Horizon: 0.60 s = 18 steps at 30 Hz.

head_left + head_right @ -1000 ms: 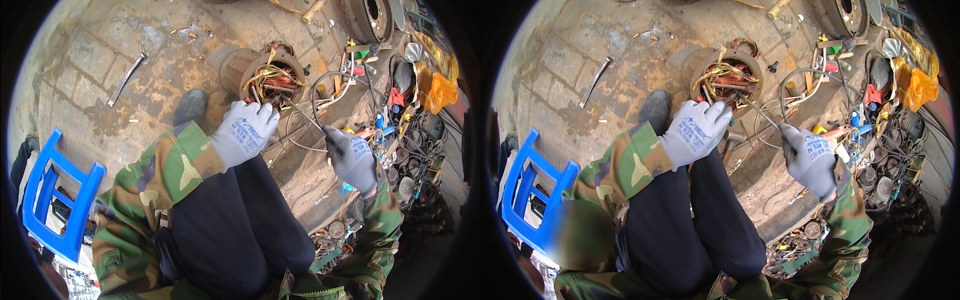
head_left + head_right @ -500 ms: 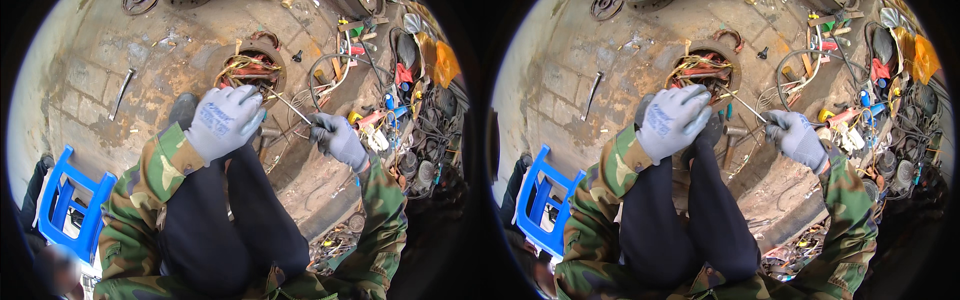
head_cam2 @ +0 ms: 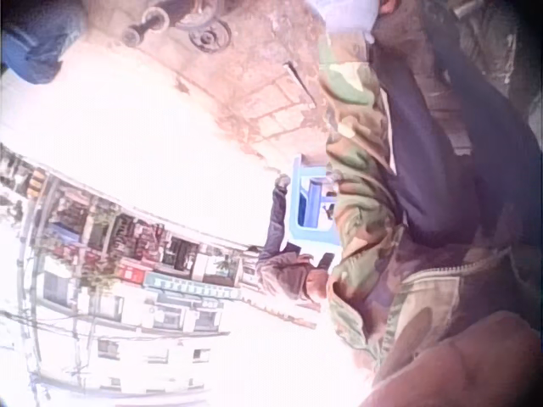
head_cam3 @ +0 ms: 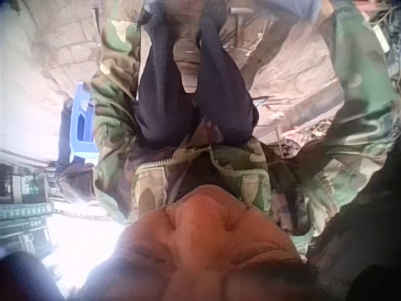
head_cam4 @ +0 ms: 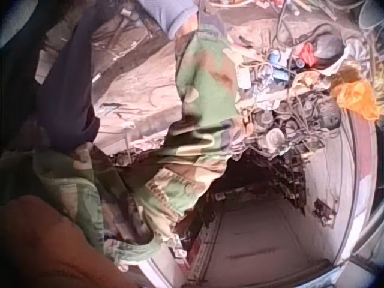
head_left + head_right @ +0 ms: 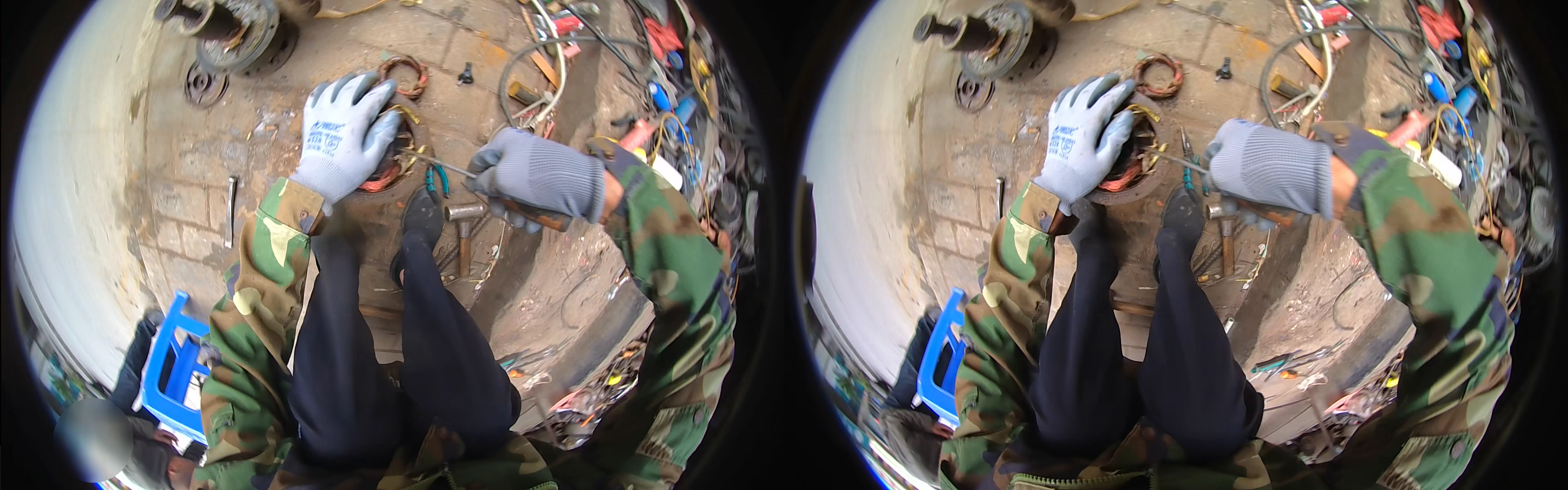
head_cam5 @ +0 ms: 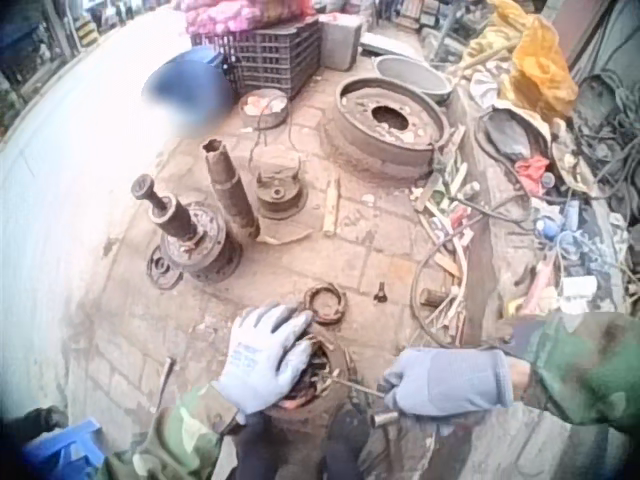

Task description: The person uses a hammer to tap a metal component, then uses a screwdriver and pliers to remove copper windings from a motor stator. The person works on the stator while seated on the ground in a cluttered workshop.

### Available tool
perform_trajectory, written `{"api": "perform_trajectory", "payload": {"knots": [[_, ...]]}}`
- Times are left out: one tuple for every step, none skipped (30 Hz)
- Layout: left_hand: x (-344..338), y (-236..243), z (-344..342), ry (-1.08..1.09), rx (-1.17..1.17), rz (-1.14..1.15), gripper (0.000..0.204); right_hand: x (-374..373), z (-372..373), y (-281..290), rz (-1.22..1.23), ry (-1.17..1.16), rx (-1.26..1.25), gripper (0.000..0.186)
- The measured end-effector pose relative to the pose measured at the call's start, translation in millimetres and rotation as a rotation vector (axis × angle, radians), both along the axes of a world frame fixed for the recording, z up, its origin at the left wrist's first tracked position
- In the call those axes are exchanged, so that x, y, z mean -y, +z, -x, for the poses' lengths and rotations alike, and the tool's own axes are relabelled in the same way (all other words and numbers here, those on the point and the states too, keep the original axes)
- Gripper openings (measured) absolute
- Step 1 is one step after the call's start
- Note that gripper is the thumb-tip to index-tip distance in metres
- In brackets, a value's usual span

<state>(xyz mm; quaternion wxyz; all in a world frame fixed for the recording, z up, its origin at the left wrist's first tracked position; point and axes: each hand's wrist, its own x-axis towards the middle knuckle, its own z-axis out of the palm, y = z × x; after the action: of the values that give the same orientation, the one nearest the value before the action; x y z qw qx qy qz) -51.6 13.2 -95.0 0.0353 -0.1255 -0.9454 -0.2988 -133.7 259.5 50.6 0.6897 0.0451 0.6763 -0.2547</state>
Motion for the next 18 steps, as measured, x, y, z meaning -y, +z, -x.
{"api": "perform_trajectory", "payload": {"knots": [[0,-4,0,-0.024,-0.045,0.033,0.045,-7,-5,-3,-0.025,-0.052,-0.001,0.029],[0,-6,0,-0.028,-0.043,0.024,0.044,-12,-12,-6,-0.003,-0.115,0.007,0.029],[0,-7,-1,-0.028,-0.044,0.016,0.044,-15,-17,-6,-0.03,-0.162,-0.008,0.03],[0,-8,-1,-0.03,-0.046,0.033,0.044,-14,-23,-7,-0.04,-0.174,-0.085,0.019],[1,-7,-2,-0.033,-0.021,0.033,0.044,-12,-27,-7,0.056,0.088,-0.306,0.019],[1,-7,-2,-0.039,-0.016,0.031,0.043,-9,-28,-6,0.075,0.367,-0.538,0.019],[1,-6,-2,-0.045,-0.033,0.023,0.043,-6,-31,-4,0.039,0.667,-0.718,0.02],[1,-7,-1,-0.051,-0.018,0.047,0.043,-5,-30,0,-0.142,0.768,-0.692,0.026],[1,-7,0,-0.06,-0.026,0.044,0.043,-3,-30,2,-0.219,0.873,-0.715,0.028],[1,-8,0,-0.057,-0.036,0.027,0.044,-5,-29,5,-0.273,0.976,-0.729,0.031],[1,-9,1,-0.046,-0.037,0.009,0.044,-6,-28,6,-0.346,1.072,-0.811,0.034],[1,-11,0,-0.046,-0.051,0.016,0.045,-10,-32,6,-0.277,1.055,-0.93,0.038],[1,-12,0,-0.042,-0.059,0.009,0.045,-15,-36,7,-0.21,0.993,-0.975,0.038],[0,-13,-1,-0.042,-0.063,0.0,0.044,-18,-40,2,-0.21,0.966,-0.925,0.039],[0,-14,0,-0.042,-0.08,-0.005,0.044,-20,-41,-4,-0.214,0.924,-0.862,0.039],[0,-15,0,-0.041,-0.079,0.001,0.044,-22,-44,-10,-0.205,0.845,-0.803,0.039],[0,-16,-1,-0.041,-0.074,0.006,0.044,-25,-48,-16,-0.19,0.768,-0.748,0.039],[0,-16,-1,-0.038,-0.066,0.011,0.044,-26,-51,-22,-0.173,0.69,-0.698,0.039]]}}
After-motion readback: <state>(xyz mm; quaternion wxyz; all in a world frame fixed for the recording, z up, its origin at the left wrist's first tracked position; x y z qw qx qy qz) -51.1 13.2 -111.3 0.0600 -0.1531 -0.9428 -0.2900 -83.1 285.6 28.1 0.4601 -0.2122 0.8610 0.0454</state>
